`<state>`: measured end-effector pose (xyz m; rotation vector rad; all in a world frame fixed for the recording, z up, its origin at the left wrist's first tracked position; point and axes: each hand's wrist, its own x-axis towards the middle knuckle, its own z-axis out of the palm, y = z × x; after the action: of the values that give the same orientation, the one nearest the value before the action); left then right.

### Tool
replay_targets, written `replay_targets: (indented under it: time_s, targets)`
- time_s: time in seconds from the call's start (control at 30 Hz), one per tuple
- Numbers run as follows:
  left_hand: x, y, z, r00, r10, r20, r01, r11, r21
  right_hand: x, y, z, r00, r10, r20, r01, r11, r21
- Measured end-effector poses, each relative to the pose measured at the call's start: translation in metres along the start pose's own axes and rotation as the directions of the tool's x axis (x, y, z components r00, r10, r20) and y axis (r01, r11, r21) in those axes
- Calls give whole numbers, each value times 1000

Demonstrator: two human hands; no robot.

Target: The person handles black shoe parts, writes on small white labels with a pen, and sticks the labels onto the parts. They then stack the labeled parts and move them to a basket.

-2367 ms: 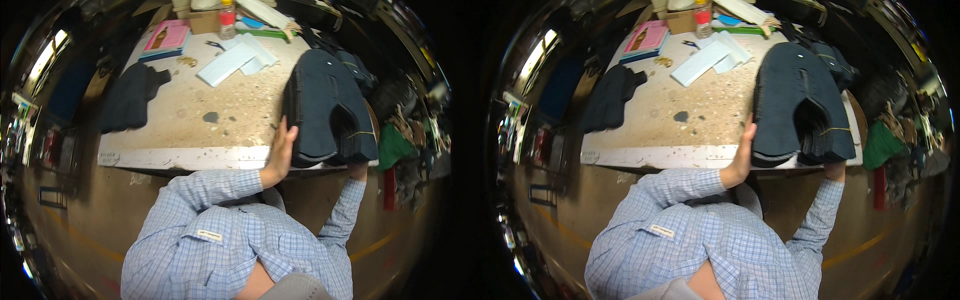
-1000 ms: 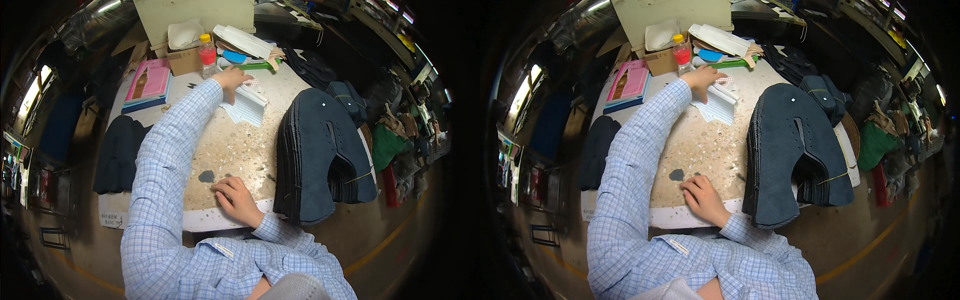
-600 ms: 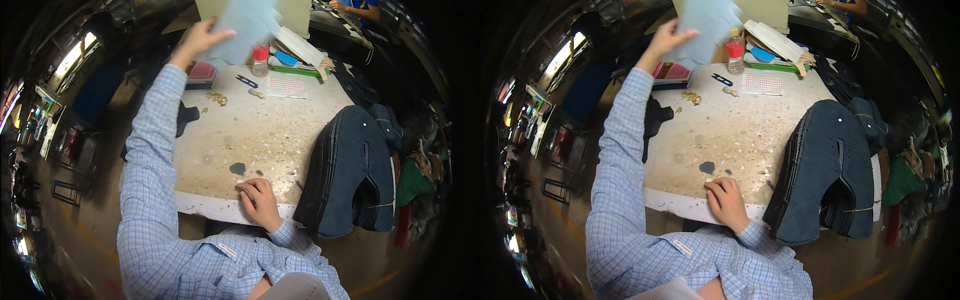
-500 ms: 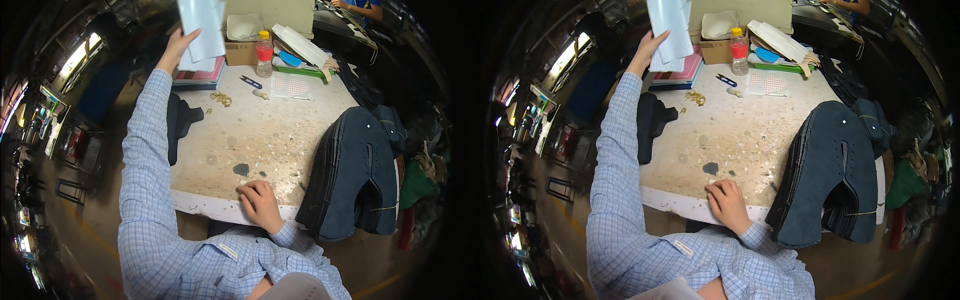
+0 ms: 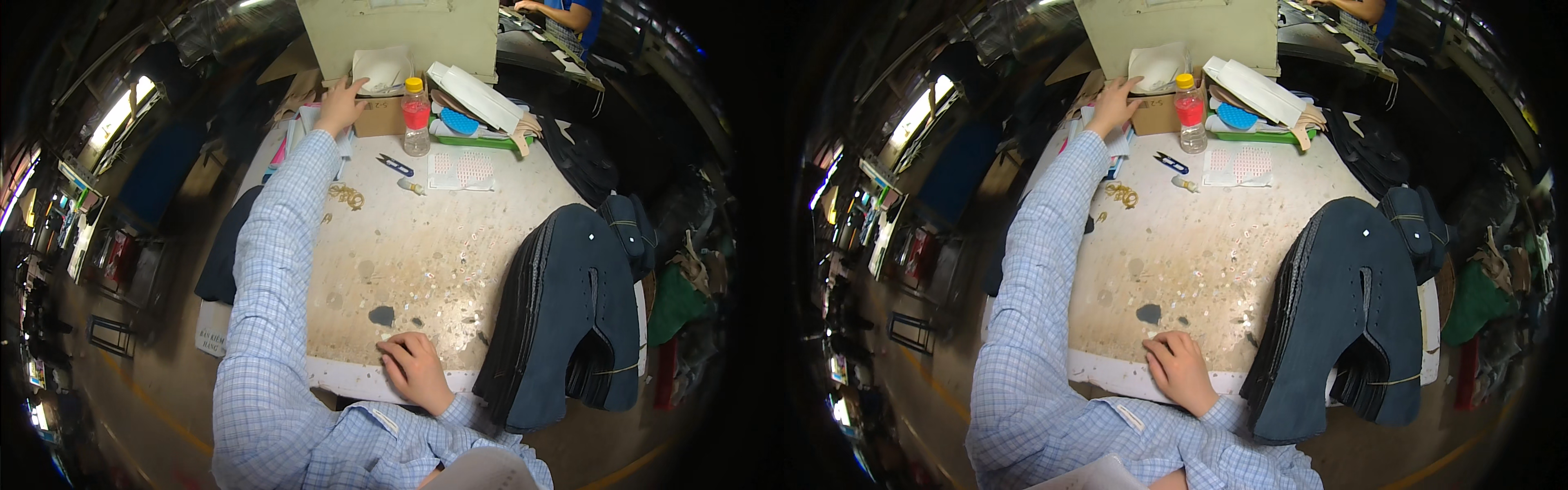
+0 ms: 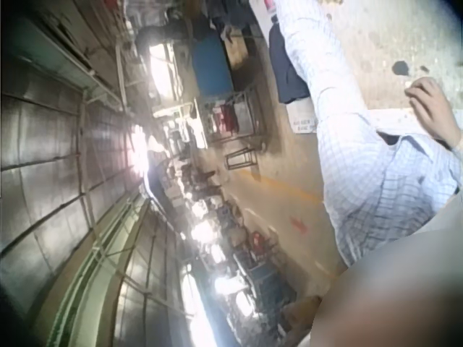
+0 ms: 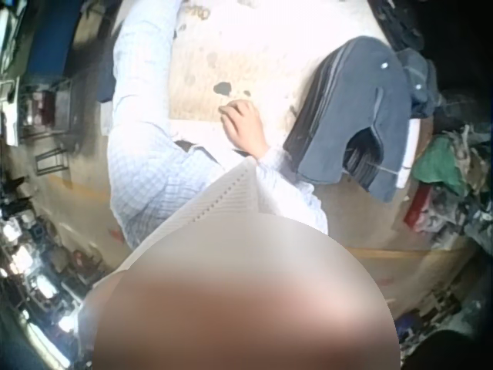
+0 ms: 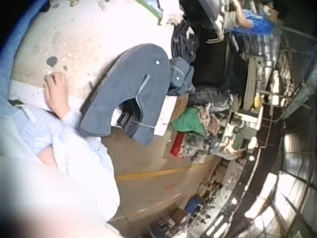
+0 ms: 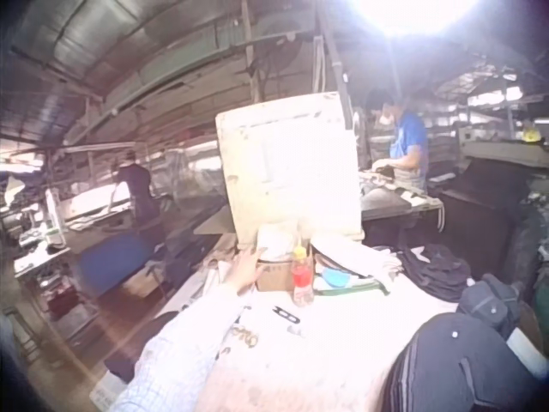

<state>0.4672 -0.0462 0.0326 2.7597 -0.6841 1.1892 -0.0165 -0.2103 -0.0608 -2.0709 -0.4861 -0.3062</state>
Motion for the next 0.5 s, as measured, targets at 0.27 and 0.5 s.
replay_targets:
  time_s: [0.27,0.5]
  targets:
    - [19,-2,6,995,-73,67,82,986,-146,4,1,-2,1000,15,7,-15,1000,19]
    - [4,-23,-72,888,199,-413,-144,976,161,4,1,-2,999,13,32,-13,1000,15]
